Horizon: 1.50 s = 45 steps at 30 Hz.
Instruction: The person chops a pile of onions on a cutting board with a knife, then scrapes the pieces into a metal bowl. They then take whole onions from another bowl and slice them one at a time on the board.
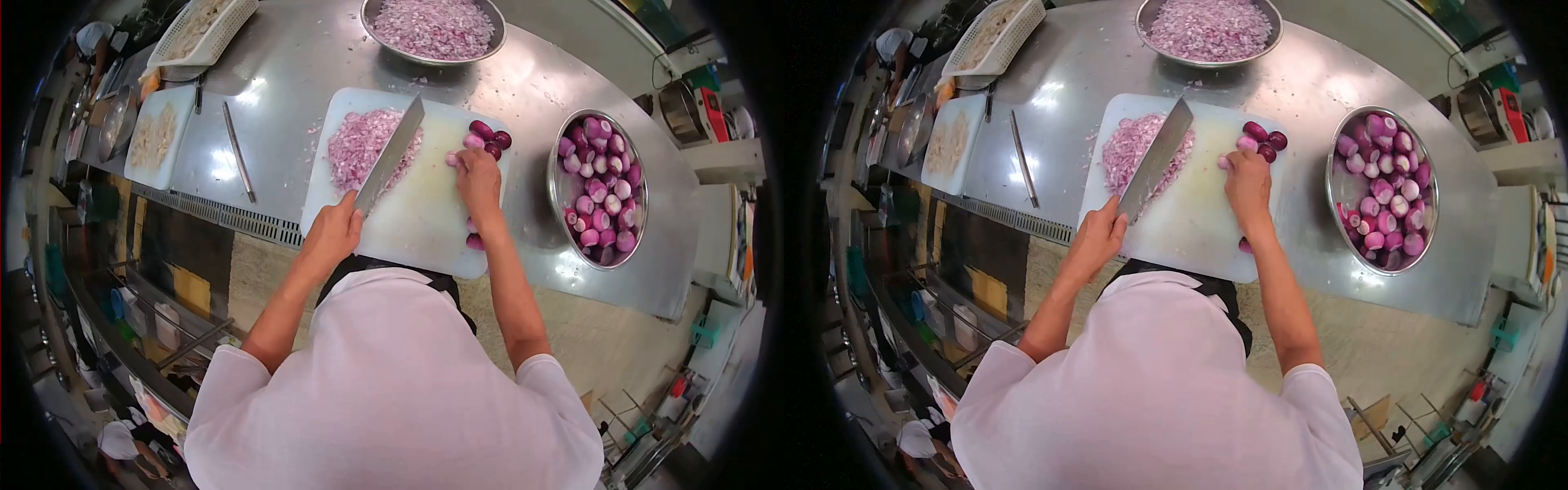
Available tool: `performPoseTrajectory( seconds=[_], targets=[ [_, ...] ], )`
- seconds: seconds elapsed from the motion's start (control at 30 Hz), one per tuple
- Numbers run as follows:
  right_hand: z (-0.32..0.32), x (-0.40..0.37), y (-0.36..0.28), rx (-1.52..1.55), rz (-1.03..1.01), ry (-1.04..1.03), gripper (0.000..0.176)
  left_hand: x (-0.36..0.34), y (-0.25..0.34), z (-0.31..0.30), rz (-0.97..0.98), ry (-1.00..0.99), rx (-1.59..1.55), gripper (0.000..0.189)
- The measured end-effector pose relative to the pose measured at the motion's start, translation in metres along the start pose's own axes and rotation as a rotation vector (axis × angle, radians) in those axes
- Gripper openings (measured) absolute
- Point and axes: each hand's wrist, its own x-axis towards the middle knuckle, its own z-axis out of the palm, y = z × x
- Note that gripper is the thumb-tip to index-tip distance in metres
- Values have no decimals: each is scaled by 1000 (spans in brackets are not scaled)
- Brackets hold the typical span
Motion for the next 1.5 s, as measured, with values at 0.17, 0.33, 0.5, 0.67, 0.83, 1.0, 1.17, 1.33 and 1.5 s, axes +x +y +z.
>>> performPoseTrajectory(
  seconds=[0.17, 0.33, 0.5, 0.67, 0.83, 1.0, 1.17, 1.33, 1.5],
  targets=[
    [19, -7, -12, 103, 2, -60, 13, 22, -11, 31, 100, -2, 93, 21],
    [25, -10, -22, 133, -41, -118, 12, 13, 5, 24, 117, -15, 109, 17],
    [25, -8, -35, 101, -41, -105, 13, 10, -2, 25, 179, -66, 165, 17],
    [29, -17, -35, 129, -31, -68, 13, 4, -14, 24, 179, -117, 261, 28],
    [31, -22, -32, 147, -14, -20, 15, 3, -8, 16, 154, -175, 273, 30],
    [29, -28, -32, 156, 13, -9, 14, -6, -2, 11, 166, -202, 225, 35],
    [30, -23, -31, 135, 16, 5, 13, -2, -2, 4, 156, -224, 245, 37],
    [29, -29, -33, 188, 17, 19, 11, -4, -10, 8, 239, -170, 223, 18],
    [32, -31, -29, 201, 27, 61, 12, -4, 1, 0, 222, -187, 214, 20]
  ],
)
